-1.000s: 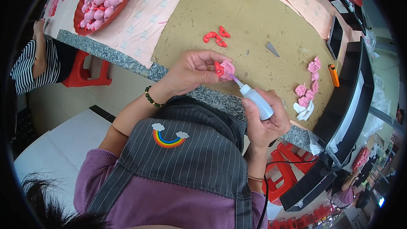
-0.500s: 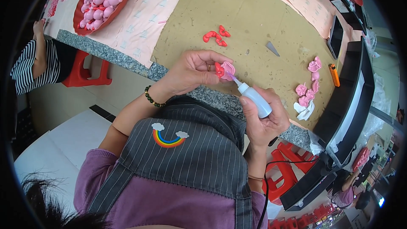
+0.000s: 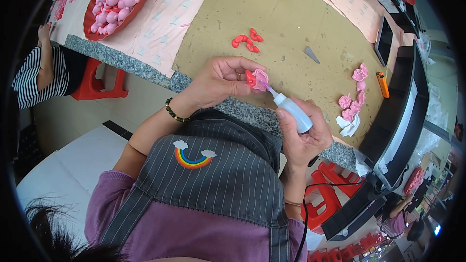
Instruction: Assembling small toy components using a glue bottle at a factory workbench.
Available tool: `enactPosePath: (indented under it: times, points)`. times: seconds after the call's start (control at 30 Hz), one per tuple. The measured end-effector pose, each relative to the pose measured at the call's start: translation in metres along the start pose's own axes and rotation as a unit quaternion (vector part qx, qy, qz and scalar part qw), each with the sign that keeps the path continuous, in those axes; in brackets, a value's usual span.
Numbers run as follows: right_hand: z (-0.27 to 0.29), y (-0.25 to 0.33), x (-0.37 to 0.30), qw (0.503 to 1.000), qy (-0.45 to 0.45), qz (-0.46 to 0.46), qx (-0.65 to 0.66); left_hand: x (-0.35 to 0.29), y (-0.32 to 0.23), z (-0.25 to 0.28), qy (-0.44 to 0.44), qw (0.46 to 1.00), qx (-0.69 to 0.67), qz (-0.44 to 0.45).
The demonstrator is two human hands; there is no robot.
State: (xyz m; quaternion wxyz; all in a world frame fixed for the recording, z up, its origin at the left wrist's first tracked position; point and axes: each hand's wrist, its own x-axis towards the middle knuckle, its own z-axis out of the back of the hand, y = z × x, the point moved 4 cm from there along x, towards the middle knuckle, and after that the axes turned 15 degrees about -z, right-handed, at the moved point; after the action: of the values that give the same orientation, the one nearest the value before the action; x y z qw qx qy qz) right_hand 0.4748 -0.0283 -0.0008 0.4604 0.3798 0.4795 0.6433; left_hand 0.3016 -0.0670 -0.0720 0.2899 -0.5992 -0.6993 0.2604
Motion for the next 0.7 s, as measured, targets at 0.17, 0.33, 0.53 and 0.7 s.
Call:
enactPosePath:
  times: [0.17, 0.33, 0.53, 0.7]
  points:
    - [0.013, -0.022, 0.001, 0.994, 0.017, -0.081, 0.066, -0.001, -0.004, -0.004, 0.017, 1.000, 0.015, -0.003]
    - [0.017, -0.033, 0.007, 0.990, -0.003, -0.084, 0.114, -0.004, -0.003, 0.004, -0.006, 0.998, -0.045, -0.046]
    - [0.073, -0.050, 0.041, 0.990, -0.108, -0.081, 0.037, 0.000, 0.001, 0.006, -0.005, 0.998, -0.047, -0.041]
    - [0.104, -0.032, 0.088, 0.926, -0.191, 0.072, -0.318, 0.000, 0.001, 0.004, 0.003, 0.998, -0.046, -0.043]
